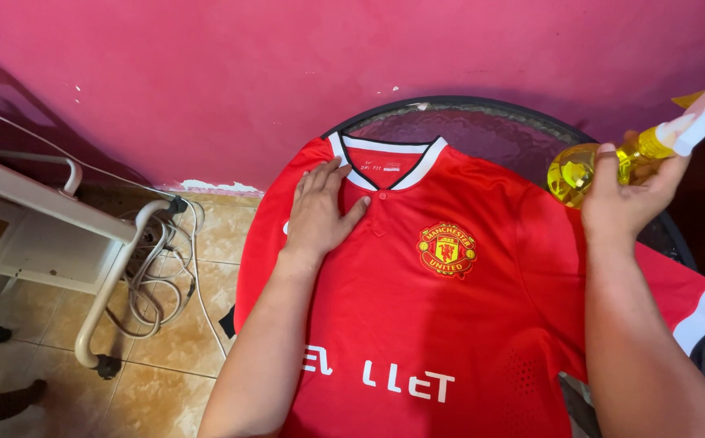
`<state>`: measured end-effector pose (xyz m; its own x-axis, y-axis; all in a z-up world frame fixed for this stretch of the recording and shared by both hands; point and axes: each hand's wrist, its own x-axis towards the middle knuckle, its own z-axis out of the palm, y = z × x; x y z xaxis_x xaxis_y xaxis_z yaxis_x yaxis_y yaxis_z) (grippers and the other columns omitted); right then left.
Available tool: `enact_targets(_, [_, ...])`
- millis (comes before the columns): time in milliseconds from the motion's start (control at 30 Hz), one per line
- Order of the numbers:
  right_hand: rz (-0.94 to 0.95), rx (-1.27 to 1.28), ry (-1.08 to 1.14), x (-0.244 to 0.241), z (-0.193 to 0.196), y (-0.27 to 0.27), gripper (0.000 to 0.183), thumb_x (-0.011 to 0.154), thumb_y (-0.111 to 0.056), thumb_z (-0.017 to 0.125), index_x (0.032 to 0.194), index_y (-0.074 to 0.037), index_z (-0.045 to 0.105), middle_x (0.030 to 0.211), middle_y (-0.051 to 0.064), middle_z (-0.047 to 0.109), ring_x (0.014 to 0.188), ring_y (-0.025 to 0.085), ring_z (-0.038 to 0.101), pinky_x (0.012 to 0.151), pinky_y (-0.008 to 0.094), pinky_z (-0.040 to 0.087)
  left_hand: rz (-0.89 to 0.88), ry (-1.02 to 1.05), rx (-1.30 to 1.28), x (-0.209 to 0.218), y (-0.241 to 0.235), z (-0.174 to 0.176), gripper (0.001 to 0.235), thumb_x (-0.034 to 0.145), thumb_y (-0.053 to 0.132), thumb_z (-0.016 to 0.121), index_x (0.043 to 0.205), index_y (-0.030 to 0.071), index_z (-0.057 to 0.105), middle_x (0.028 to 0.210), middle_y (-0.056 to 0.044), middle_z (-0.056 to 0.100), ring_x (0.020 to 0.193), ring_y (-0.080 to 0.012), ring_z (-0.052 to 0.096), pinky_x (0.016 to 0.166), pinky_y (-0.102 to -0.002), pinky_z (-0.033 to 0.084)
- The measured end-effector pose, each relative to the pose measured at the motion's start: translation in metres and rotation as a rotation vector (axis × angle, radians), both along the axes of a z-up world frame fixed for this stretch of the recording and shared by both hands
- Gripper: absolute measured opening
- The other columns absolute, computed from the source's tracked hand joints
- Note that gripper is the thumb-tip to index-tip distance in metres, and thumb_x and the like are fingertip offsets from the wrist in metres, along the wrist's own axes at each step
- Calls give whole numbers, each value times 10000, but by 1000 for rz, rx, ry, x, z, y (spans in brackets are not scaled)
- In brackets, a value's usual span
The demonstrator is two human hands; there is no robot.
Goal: The person sprays a red Manchester United jersey with a yellow spray bottle while it is laid on a round glass table. They smooth the fabric with their hands, flip the jersey to spray the back, and then fold it on the table.
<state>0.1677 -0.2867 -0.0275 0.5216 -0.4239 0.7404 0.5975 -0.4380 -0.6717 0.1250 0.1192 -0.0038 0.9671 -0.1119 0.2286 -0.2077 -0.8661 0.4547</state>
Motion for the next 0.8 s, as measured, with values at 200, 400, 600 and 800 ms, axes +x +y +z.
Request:
enact_targets(200, [3,9,0,1,1,1,521,1016,177,672,1449,21,429,1269,214,567,1129,315,653,998,423,552,-16,-60,-33,0,2,-2,591,946,462,650,1420,118,568,1550,-98,496,1450,-347,399,1183,-524,292])
enact_targets(400, [15,43,4,1,2,3,527,1017,186,670,1447,2,427,1283,194,553,1122,307,648,1012,419,550,-191,-359,-134,-13,-6,18,238,950,269,717,1147,136,718,1132,-24,726,1081,-246,642,1079,-463,363])
enact_targets(600, [19,47,18,-2,6,5,496,1011,173,660,1419,-2,439,1248,184,554,1098,296,647,994,406,550,-299,-139,-95,-14,-12,13,294,922,307,749,1179,164,738,1046,-3,729,1041,-219,630,970,-398,436])
enact_targets(800, [37,41,3,0,4,2,493,1006,192,646,1415,10,439,1190,211,579,1058,292,625,997,406,538,-282,-137,-134,-12,-12,11,261,934,255,733,1158,122,737,1062,-14,738,1033,-221,643,992,-397,451])
